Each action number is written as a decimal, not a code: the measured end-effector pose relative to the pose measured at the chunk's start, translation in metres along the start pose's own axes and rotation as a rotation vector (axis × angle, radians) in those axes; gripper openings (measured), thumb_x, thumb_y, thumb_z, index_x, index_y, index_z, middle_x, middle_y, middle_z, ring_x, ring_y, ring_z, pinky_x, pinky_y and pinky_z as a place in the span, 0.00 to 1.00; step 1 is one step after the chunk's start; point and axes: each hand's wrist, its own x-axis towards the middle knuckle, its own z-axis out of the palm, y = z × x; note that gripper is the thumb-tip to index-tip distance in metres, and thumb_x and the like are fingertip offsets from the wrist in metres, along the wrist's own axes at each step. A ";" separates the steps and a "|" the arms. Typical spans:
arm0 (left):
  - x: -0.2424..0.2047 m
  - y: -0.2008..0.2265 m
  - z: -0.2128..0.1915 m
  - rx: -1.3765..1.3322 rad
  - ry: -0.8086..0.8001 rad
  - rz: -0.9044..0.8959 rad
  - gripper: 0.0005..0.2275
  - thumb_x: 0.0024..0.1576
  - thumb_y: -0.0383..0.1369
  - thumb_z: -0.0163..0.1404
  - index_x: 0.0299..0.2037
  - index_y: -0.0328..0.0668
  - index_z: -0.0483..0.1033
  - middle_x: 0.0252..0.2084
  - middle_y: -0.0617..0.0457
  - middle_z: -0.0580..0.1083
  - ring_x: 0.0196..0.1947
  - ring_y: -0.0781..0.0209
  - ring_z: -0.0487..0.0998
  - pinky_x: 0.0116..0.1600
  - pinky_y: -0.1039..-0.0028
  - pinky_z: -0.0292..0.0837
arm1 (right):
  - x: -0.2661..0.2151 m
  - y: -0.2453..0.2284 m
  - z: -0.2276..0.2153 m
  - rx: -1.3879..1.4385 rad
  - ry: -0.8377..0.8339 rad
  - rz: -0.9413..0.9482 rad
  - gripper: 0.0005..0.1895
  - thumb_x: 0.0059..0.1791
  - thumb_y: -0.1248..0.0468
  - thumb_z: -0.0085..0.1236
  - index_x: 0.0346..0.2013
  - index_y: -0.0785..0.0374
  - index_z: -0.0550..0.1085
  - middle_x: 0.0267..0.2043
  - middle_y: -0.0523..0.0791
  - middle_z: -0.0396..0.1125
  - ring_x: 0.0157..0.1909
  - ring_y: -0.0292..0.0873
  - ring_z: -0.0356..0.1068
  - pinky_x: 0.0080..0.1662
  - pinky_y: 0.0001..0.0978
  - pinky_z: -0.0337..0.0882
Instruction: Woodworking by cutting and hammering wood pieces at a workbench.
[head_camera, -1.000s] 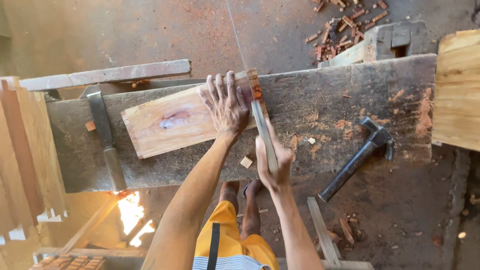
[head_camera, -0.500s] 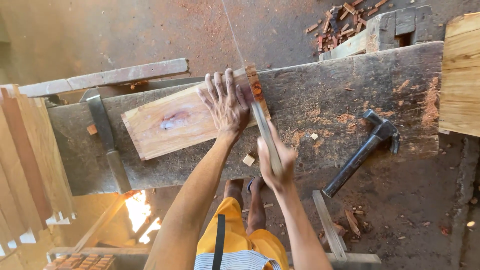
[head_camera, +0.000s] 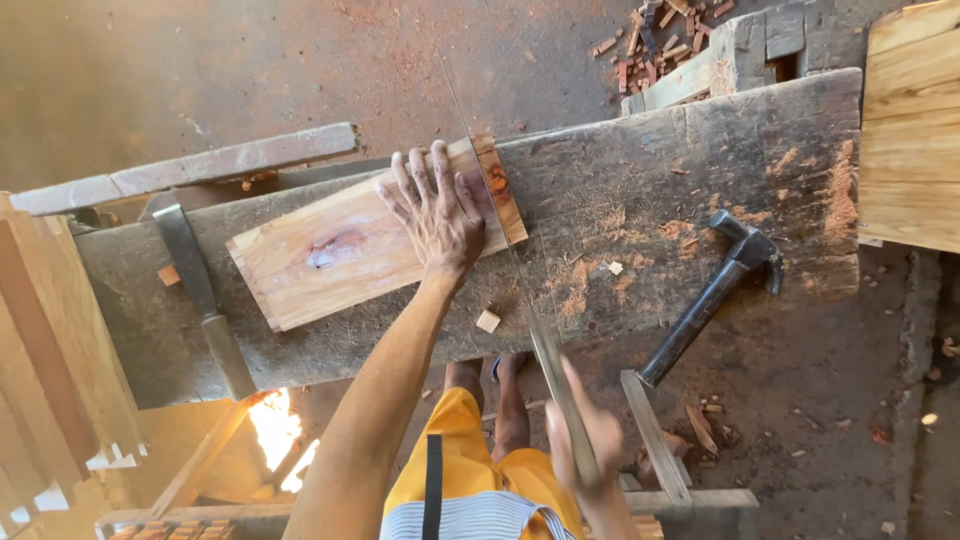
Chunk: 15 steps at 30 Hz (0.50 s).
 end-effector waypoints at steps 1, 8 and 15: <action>0.001 -0.001 0.001 0.005 0.004 0.000 0.23 0.68 0.40 0.37 0.73 0.46 0.57 0.74 0.43 0.55 0.78 0.42 0.41 0.75 0.38 0.23 | 0.038 0.007 0.021 0.006 0.001 -0.003 0.24 0.58 0.60 0.43 0.62 0.76 0.67 0.20 0.42 0.68 0.17 0.30 0.66 0.20 0.24 0.66; 0.002 -0.001 -0.002 -0.010 0.004 -0.010 0.23 0.67 0.40 0.39 0.72 0.48 0.58 0.73 0.44 0.56 0.78 0.42 0.43 0.75 0.37 0.26 | 0.082 0.002 0.041 0.069 -0.008 0.098 0.25 0.56 0.64 0.47 0.65 0.77 0.65 0.18 0.40 0.65 0.16 0.30 0.65 0.17 0.23 0.65; -0.001 0.000 -0.004 -0.021 0.031 0.002 0.22 0.67 0.39 0.40 0.72 0.45 0.59 0.72 0.43 0.57 0.78 0.40 0.44 0.75 0.36 0.28 | -0.130 -0.019 -0.074 -0.274 -0.255 0.530 0.27 0.49 0.67 0.50 0.62 0.74 0.70 0.14 0.44 0.66 0.12 0.33 0.64 0.22 0.30 0.68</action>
